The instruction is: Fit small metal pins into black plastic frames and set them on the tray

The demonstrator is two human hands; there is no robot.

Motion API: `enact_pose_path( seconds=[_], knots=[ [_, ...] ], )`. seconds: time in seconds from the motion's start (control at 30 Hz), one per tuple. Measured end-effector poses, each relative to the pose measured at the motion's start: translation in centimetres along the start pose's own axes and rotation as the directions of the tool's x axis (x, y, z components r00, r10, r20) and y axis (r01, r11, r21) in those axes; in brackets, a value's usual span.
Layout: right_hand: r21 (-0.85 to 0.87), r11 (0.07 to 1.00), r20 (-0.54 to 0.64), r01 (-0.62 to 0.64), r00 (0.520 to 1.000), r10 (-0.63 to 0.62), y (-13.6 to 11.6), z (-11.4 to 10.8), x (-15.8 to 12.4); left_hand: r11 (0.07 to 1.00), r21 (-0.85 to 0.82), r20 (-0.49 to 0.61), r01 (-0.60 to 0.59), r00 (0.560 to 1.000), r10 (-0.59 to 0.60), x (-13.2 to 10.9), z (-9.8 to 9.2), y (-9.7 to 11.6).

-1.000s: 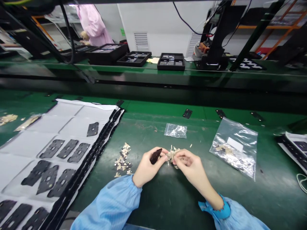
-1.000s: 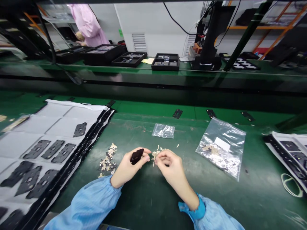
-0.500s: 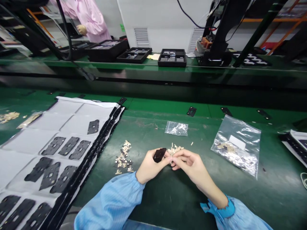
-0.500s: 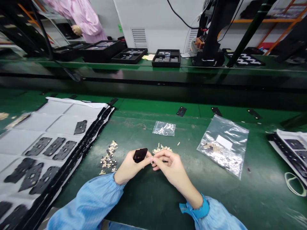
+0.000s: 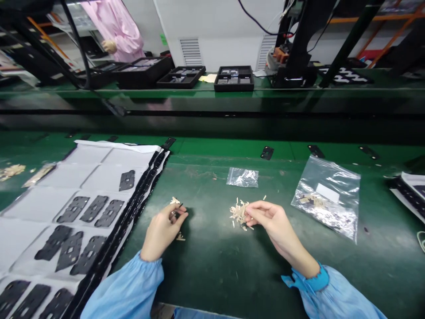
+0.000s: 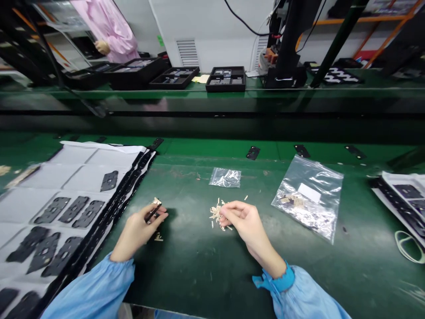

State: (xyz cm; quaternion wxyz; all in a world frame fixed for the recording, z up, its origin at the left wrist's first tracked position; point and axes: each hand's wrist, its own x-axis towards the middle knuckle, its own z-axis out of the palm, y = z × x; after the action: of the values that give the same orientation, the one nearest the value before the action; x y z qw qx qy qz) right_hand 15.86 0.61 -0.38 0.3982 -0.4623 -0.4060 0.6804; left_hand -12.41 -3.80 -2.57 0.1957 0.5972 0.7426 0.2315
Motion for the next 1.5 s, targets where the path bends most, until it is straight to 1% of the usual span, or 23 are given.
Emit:
enact_pose_path(
  seconds=[0.07,0.13,0.17,0.23,0.3,0.33,0.4,0.47,0.5,0.57,0.63,0.7,0.77,0.83,0.9,0.93,1.03,1.1,1.17,1.27,1.37,1.5],
  knots=[
    [-0.001,1.0,-0.002,-0.003,1.0,0.003,0.0,-0.1,0.0,0.992,0.125,-0.048,0.021,0.999,-0.015,-0.2,-0.5,-1.2],
    [-0.008,1.0,-0.003,-0.001,1.0,0.001,0.0,-0.1,-0.1,0.986,0.167,-0.105,0.007,0.994,0.01,-0.5,-0.8,-0.8],
    [-0.015,1.0,-0.004,0.001,1.0,-0.001,0.1,-0.1,-0.1,0.99,0.139,-0.124,-0.017,0.992,0.034,-0.7,-0.8,0.0],
    [-0.032,0.999,0.0,0.008,1.0,-0.008,0.2,0.0,-0.2,0.996,-0.02,-0.127,-0.09,0.988,0.087,-0.9,-0.5,2.3],
    [-0.047,0.999,0.006,0.018,1.0,-0.017,0.2,0.1,-0.3,0.957,-0.254,-0.063,-0.14,0.99,0.128,-1.0,0.2,5.4],
    [-0.051,0.998,0.009,0.023,1.0,-0.023,0.2,0.2,-0.3,0.924,-0.357,-0.009,-0.137,0.99,0.143,-1.0,0.7,7.0],
    [-0.056,0.998,0.013,0.041,0.999,-0.041,0.1,0.4,-0.5,0.861,-0.496,0.098,-0.112,0.978,0.184,-0.9,1.7,9.9],
    [-0.06,0.996,0.013,0.069,0.998,-0.068,-0.1,0.4,-0.6,0.813,-0.577,0.181,-0.078,0.959,0.22,-0.6,2.6,12.1],
    [-0.066,0.995,0.009,0.081,0.997,-0.081,-0.3,0.4,-0.7,0.799,-0.598,0.207,-0.062,0.951,0.228,-0.4,3.0,12.8],
    [-0.08,0.992,0.004,0.098,0.995,-0.098,-0.5,0.3,-0.7,0.79,-0.612,0.243,-0.034,0.942,0.23,0.0,3.4,13.6],
    [-0.094,0.99,0.005,0.106,0.994,-0.106,-0.5,0.3,-0.8,0.793,-0.609,0.261,-0.014,0.941,0.217,0.3,3.6,13.7],
    [-0.123,0.982,-0.002,0.146,0.989,-0.147,-0.3,0.3,-0.8,0.793,-0.609,0.27,0.004,0.941,0.202,0.5,3.9,13.5],
    [-0.219,0.946,-0.037,0.238,0.967,-0.251,0.0,0.4,-0.8,0.792,-0.61,0.273,0.021,0.944,0.185,0.6,4.2,13.3],
    [-0.372,0.862,-0.038,0.345,0.922,-0.385,0.1,0.4,-0.9,0.799,-0.601,0.27,0.025,0.947,0.174,0.7,4.6,13.1],
    [-0.494,0.76,0.032,0.422,0.883,-0.469,0.0,0.2,-1.0,0.814,-0.581,0.255,0.007,0.951,0.173,0.6,5.0,12.9],
    [-0.527,0.722,0.087,0.449,0.873,-0.479,-0.1,0.1,-1.0,0.822,-0.569,0.244,-0.01,0.953,0.18,0.6,5.1,12.7],
    [-0.567,0.651,0.256,0.505,0.859,-0.444,-0.5,-0.3,-1.0,0.835,-0.545,0.217,-0.071,0.95,0.222,0.3,5.4,12.2],
    [-0.575,0.628,0.323,0.524,0.851,-0.415,-0.5,-0.5,-0.9,0.834,-0.544,0.213,-0.091,0.947,0.242,0.1,5.6,11.8],
    [-0.575,0.626,0.331,0.527,0.849,-0.412,-0.4,-0.6,-0.9,0.833,-0.547,0.219,-0.084,0.946,0.24,0.0,5.8,11.6],
    [-0.561,0.654,0.297,0.508,0.861,-0.413,-0.2,-0.4,-0.7,0.83,-0.557,0.243,-0.043,0.947,0.212,-0.1,6.1,11.3],
    [-0.517,0.732,0.258,0.445,0.896,-0.362,-0.2,-0.3,-0.6,0.818,-0.576,0.255,-0.008,0.948,0.189,-0.1,6.2,11.3],
    [-0.438,0.845,0.205,0.308,0.949,-0.24,-0.2,-0.4,-0.3,0.787,-0.617,0.276,-0.009,0.934,0.227,0.1,6.2,11.4]
  ],
)
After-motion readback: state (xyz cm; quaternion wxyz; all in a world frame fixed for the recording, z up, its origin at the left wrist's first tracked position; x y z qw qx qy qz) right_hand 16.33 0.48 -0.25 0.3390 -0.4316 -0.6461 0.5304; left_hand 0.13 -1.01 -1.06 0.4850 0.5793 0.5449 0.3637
